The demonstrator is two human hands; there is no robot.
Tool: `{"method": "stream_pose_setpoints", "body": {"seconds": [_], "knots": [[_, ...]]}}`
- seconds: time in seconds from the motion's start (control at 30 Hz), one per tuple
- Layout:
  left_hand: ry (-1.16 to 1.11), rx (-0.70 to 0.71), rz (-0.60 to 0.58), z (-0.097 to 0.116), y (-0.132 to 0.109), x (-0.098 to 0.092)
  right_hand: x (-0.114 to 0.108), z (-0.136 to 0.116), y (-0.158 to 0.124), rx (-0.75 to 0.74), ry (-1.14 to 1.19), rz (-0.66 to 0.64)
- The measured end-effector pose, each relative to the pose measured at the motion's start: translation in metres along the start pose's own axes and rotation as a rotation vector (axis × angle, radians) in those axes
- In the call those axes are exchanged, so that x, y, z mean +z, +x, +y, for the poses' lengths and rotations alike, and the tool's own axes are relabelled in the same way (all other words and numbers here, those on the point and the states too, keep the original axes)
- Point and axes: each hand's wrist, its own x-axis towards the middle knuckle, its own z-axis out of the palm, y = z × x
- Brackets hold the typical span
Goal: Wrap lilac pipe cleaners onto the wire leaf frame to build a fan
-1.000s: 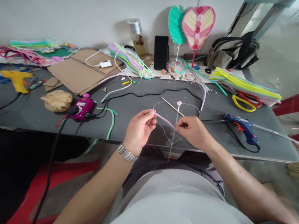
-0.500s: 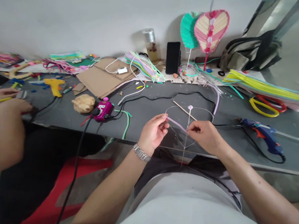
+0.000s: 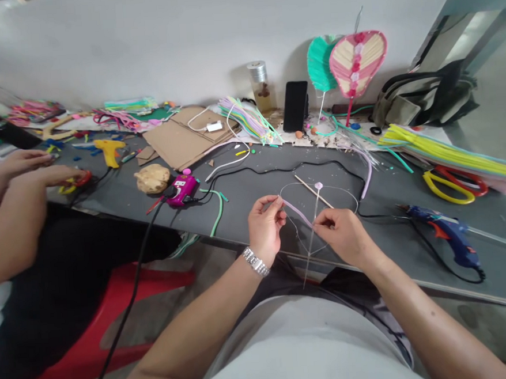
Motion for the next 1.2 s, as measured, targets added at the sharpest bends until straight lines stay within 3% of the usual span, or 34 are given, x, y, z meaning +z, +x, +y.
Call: {"method": "stream_pose_setpoints", "body": {"seconds": [0.6,1.0,1.2], "knots": [[0.059,0.068,0.127,-0.003,-0.003,0.001,0.008,-0.006,-0.002,-0.028,-0.020,0.012],[0.030,0.048,0.122,-0.001,0.001,-0.002,0.007,-0.002,-0.001,-0.029,-0.013,-0.003],[0.040,0.024,0.027,0.003,0.006,-0.009,0.007,-0.001,0.001,-0.021,-0.021,-0.006]]}}
